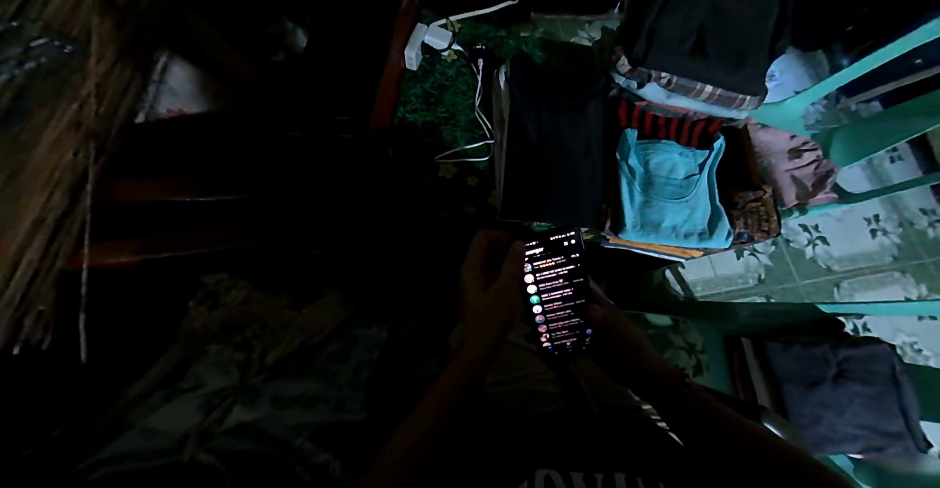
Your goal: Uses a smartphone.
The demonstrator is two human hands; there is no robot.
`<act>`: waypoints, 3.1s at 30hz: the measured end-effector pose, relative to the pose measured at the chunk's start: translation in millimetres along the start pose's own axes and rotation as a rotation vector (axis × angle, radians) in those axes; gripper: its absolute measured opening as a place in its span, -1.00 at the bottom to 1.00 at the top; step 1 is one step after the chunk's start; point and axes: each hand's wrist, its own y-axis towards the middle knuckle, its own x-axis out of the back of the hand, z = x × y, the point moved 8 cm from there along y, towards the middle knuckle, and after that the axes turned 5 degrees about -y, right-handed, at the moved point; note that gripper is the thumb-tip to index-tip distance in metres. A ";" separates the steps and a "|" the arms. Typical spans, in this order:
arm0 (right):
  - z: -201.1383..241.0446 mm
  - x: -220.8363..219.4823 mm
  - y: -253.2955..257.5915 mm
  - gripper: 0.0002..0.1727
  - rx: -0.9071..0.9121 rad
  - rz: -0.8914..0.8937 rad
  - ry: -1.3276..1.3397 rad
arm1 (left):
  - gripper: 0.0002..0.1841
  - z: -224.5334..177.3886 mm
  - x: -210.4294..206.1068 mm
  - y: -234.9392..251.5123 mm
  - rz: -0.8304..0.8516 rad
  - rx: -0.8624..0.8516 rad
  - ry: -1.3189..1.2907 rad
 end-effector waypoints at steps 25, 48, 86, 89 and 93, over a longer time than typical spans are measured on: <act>32.6 6.3 2.4 -0.28 -0.031 -0.069 0.198 | -0.13 12.4 -32.0 -11.2 0.514 0.077 -0.049; 40.5 4.0 0.0 -0.22 -0.017 -0.081 0.055 | 0.09 7.4 -41.3 -10.5 0.573 -0.012 -0.029; 40.0 -0.3 -2.0 -0.22 -0.027 -0.078 0.058 | -0.36 3.6 -36.7 -10.7 0.496 0.042 -0.145; 39.8 0.0 -2.4 -0.21 -0.038 -0.093 0.041 | -0.36 2.6 -36.0 -11.2 0.493 0.036 -0.144; 41.3 -0.2 -3.7 -0.20 -0.051 -0.128 -0.004 | -0.36 1.1 -38.5 -11.6 0.521 0.028 -0.197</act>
